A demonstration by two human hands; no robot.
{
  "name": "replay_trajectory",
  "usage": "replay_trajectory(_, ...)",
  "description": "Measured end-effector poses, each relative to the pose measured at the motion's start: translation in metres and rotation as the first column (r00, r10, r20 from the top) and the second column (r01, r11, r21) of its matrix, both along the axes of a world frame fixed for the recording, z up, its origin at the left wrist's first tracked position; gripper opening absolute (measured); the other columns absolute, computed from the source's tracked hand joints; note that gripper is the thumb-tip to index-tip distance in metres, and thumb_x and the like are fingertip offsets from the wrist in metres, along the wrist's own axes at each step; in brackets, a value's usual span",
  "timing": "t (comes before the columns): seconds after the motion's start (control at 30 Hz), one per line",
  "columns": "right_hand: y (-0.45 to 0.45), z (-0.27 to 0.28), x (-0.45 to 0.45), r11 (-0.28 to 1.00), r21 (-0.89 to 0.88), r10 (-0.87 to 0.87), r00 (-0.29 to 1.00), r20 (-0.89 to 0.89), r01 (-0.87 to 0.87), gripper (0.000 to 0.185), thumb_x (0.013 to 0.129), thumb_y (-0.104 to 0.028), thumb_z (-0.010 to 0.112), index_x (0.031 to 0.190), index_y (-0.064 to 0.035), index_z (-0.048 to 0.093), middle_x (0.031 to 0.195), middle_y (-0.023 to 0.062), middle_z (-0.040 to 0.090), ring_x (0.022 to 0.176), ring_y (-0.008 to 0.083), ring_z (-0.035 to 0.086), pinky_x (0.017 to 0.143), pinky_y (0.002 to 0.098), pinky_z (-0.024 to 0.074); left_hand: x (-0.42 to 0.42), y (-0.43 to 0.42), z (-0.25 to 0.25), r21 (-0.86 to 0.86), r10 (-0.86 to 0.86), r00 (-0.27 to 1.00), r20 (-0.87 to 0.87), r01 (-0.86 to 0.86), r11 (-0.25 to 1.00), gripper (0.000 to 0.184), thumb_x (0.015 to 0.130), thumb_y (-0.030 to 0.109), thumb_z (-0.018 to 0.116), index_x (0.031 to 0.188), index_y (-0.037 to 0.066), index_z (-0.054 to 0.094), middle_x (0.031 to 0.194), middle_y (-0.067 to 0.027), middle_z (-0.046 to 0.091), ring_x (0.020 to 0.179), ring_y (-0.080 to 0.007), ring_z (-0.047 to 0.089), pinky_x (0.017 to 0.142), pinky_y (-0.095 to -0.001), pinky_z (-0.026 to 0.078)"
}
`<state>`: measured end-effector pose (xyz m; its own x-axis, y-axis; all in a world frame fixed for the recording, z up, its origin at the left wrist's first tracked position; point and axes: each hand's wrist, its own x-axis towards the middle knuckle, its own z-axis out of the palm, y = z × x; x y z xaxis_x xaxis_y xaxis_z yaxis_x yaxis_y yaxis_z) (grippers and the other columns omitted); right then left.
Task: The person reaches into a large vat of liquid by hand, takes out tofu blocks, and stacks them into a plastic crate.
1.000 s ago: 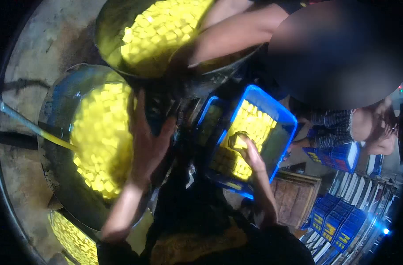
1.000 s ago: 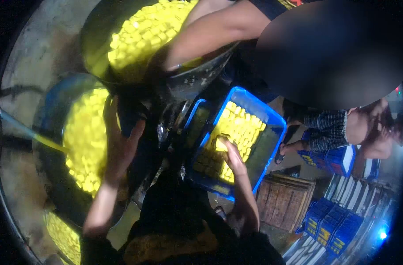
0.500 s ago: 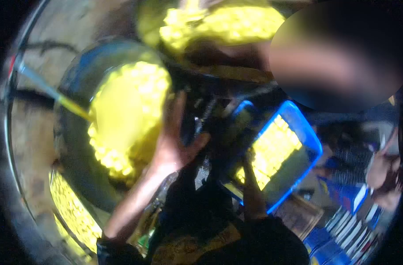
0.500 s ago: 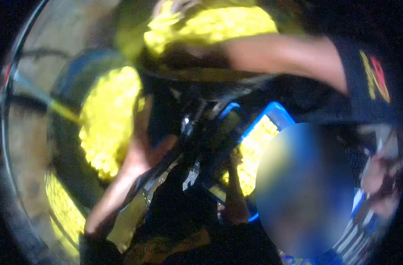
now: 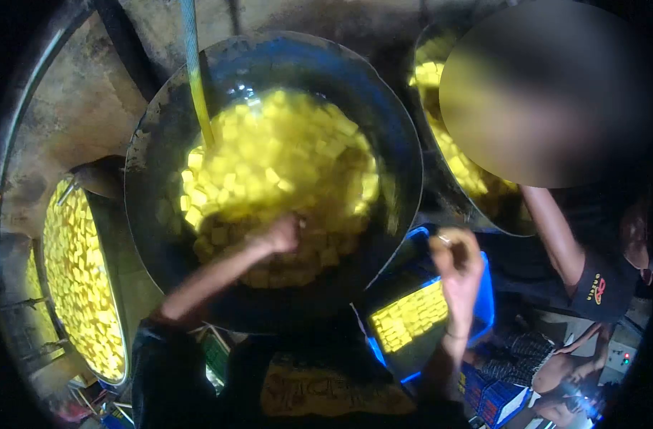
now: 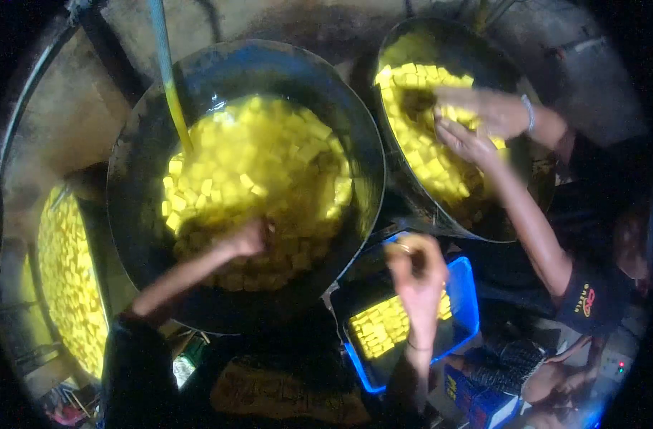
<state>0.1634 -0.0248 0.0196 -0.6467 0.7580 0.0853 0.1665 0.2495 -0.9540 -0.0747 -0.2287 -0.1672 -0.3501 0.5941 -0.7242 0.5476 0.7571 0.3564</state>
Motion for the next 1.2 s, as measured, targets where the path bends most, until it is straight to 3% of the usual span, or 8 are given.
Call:
replay_trajectory(0.13,-0.028,-0.021,-0.143,0.774,0.156,0.565,0.780,0.268,-0.614,0.036,0.075,-0.017,0.067,0.108,-0.0053,0.057,0.095,0.0163,0.062,0.081,0.0306,0.063,0.068,0.0389,0.0505,0.028,-0.025,-0.030,-0.001,-0.176,0.979,0.102,0.177,0.984,0.037,0.079,0.016,0.059,0.113,0.003,0.056,0.110,-0.0181,0.057,0.098,-0.0284,0.056,0.086,-0.0401,0.046)
replay_trajectory(0.27,-0.052,-0.129,-0.229,0.461,-0.110,0.456,0.129,0.881,-0.881,0.042,0.080,-0.013,0.057,0.121,-0.0061,0.050,0.110,0.0186,0.058,0.104,0.0334,0.055,0.092,0.0426,0.0436,0.023,-0.032,-0.011,0.129,-0.226,0.963,0.147,0.207,0.970,0.040,0.076,0.020,0.062,0.112,0.003,0.057,0.108,-0.0188,0.057,0.098,-0.0273,0.055,0.086,-0.0404,0.045)
replay_trajectory(0.43,-0.036,-0.368,-0.192,0.091,0.300,0.206,0.313,0.927,-0.950,0.031,0.085,-0.017,0.046,0.112,-0.0029,0.055,0.109,0.0172,0.057,0.102,0.0304,0.056,0.092,0.0387,0.0424,-0.003,-0.042,-0.054,0.298,-0.125,0.974,0.188,0.065,0.952,0.042,0.079,0.028,0.059,0.114,0.003,0.056,0.111,-0.0193,0.056,0.101,-0.0258,0.055,0.087,-0.0404,0.044)
replay_trajectory(0.5,-0.039,-0.360,-0.208,0.599,0.173,0.451,0.508,0.734,-0.782,0.032,0.086,-0.024,0.046,0.102,-0.0015,0.061,0.100,0.0182,0.061,0.093,0.0306,0.061,0.080,0.0390,0.0489,-0.012,-0.050,-0.105,0.438,0.022,0.966,0.257,-0.137,0.888,0.043,0.084,0.032,0.055,0.117,0.004,0.054,0.116,-0.0192,0.055,0.104,-0.0251,0.055,0.088,-0.0402,0.043)
replay_trajectory(0.67,-0.006,-0.244,-0.261,0.244,-0.153,0.560,0.010,0.828,-0.958,0.027,0.082,-0.023,0.049,0.092,-0.0037,0.064,0.103,0.0139,0.062,0.113,0.0280,0.050,0.101,0.0386,0.0362,-0.070,-0.021,-0.071,0.544,0.527,0.850,0.016,-0.449,0.709,0.053,0.076,0.039,0.065,0.114,0.003,0.056,0.112,-0.0197,0.058,0.101,-0.0269,0.058,0.084,-0.0385,0.046)
replay_trajectory(0.8,-0.006,-0.210,-0.342,0.458,-0.094,0.564,0.208,0.799,-0.884,0.029,0.083,-0.033,0.056,0.079,-0.0049,0.064,0.090,0.0169,0.063,0.107,0.0285,0.053,0.102,0.0390,0.0355,-0.081,0.016,-0.098,0.395,0.696,0.545,0.467,-0.833,0.387,0.056,0.071,0.041,0.070,0.107,0.000,0.059,0.100,-0.0194,0.063,0.090,-0.0304,0.062,0.077,-0.0391,0.049)
replay_trajectory(0.9,-0.028,-0.212,-0.385,0.547,0.228,0.336,0.461,0.822,-0.806,0.032,0.076,-0.022,0.066,0.100,-0.0010,0.061,0.101,0.0183,0.062,0.099,0.0328,0.058,0.083,0.0419,0.0490,-0.083,0.041,-0.038,0.431,0.823,0.562,0.078,-0.764,0.481,0.047,0.071,0.033,0.072,0.101,-0.002,0.061,0.091,-0.0189,0.065,0.081,-0.0332,0.063,0.070,-0.0402,0.050)
replay_trajectory(1.2,-0.025,-0.261,-0.385,0.742,0.008,0.544,0.608,0.578,-0.671,0.048,0.074,-0.017,0.071,0.116,0.0010,0.056,0.109,0.0168,0.061,0.099,0.0238,0.059,0.087,0.0345,0.0480,-0.098,0.005,-0.181,0.483,0.598,0.150,0.787,-0.754,-0.446,0.041,0.079,0.025,0.066,0.110,0.001,0.054,0.103,-0.0179,0.059,0.095,-0.0286,0.057,0.078,-0.0372,0.046)
